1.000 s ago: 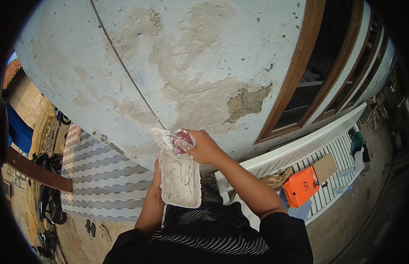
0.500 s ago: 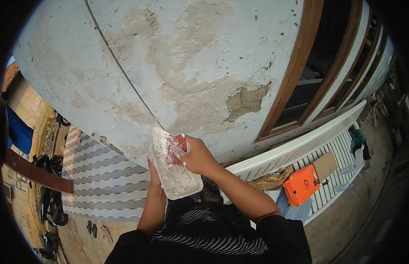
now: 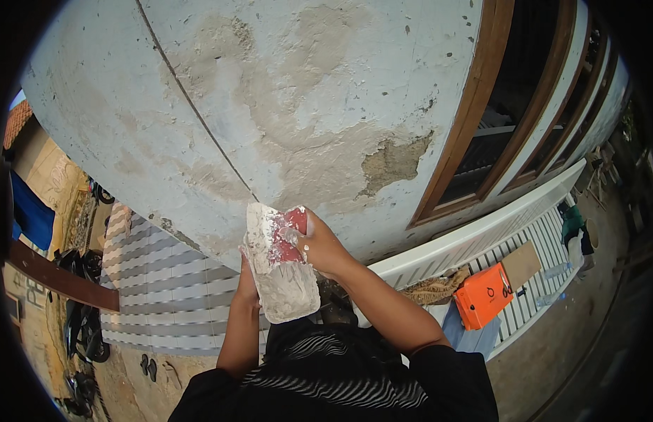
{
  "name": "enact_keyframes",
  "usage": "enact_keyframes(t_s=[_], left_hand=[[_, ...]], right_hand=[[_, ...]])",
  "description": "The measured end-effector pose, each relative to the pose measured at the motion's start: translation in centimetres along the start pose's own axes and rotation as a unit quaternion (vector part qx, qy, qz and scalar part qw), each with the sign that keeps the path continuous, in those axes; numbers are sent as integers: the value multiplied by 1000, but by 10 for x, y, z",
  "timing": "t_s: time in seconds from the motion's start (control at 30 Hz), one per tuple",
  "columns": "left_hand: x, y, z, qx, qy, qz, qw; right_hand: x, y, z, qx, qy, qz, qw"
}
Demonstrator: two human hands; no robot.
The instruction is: Patching a hole or damaged area on an exterior wall with plaster using a putty knife.
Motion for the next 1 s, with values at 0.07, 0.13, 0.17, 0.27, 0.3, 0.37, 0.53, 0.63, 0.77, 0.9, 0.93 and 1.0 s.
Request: enact_keyframes(t_s=[0.07, 0.13, 0.17, 0.27, 0.3, 0.37, 0.53, 0.63, 0.77, 0.9, 0.93, 1.0], left_hand=[[4, -3, -1, -23, -4, 41, 999], [1, -17, 18, -89, -11, 38, 995], [0, -20, 17, -155, -21, 40, 987], [-3, -21, 13, -29, 38, 19, 999], [-3, -19, 10, -30, 31, 22, 999], [-5, -8, 10, 107, 29, -17, 994], [-5, 9, 44, 138, 21, -89, 986], [-4, 12, 46, 146, 28, -108, 983], [-3, 11, 41, 156, 40, -102, 982], [-5, 10, 32, 146, 22, -101, 984], [-5, 10, 31, 141, 17, -105, 984], [-4, 12, 26, 135, 8, -109, 985]], right_hand=[[1, -4, 0, -12, -14, -14, 1000], [1, -3, -4, -23, -28, -27, 999], [1, -1, -4, -29, -32, -25, 999], [2, -2, 9, -57, -18, -26, 998], [4, -3, 18, -80, -4, -32, 996], [11, -14, 41, -131, 30, -15, 991], [37, -34, 131, -273, 137, 88, 948], [55, -38, 194, -335, 243, 130, 901], [67, -71, 249, -262, 279, 230, 895], [69, -105, 265, -183, 341, 262, 884], [66, -113, 267, -183, 341, 267, 883], [59, -129, 269, -163, 343, 250, 890]])
Point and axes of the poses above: each hand's wrist, its own x-axis away from the middle knuckle, its own z-axis out of the back of the hand, y = z × x, the point moved 8 cm from there along -x, towards the middle knuckle, and after that the axes turned 5 degrees about -z, right-handed, at the moved point
